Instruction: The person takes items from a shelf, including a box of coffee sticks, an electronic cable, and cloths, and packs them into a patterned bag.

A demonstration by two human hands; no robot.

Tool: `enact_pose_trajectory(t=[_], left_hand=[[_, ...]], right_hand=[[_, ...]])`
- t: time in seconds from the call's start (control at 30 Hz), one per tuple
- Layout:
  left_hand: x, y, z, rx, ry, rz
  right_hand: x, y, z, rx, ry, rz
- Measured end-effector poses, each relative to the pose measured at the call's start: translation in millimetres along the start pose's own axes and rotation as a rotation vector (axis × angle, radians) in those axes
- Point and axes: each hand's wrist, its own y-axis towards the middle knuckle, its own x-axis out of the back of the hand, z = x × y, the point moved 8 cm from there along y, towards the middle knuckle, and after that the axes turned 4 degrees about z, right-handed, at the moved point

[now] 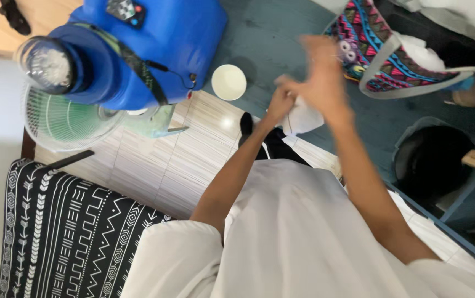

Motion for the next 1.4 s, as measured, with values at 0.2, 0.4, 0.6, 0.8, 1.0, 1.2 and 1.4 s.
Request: enact_pose_trajectory(t=[0.2,0.4,0.6,0.8,1.0,1.2,1.4], left_hand=[[31,-38,30,0.079,0.019,-0.001],[54,-52,10,-0.110,0.012,-0.054],[93,-44,25,0.140,0.116,-0.067],[135,-18,-17,0.143,0.138,-0.053],[155,10,-64,0.129,0.150,-0.058],[171,36,-47,0.151,0.196,-0.175],[177,41,-62,0.059,0.273,-0.185]], right_hand=[[-211,49,64,0.040,-0.286,0.562],[-265,49,27,-0.080,-0.353,0.598],[-230,80,-12,-0.262,-0.336,0.395],[-177,134,-93,-0.459,-0.332,0.108],[-168,174,-157,-0.589,-0.298,-0.032],[-169,172,-164,-0.632,-0.190,-0.255],[-192,159,-194,-0.717,0.008,-0.452]])
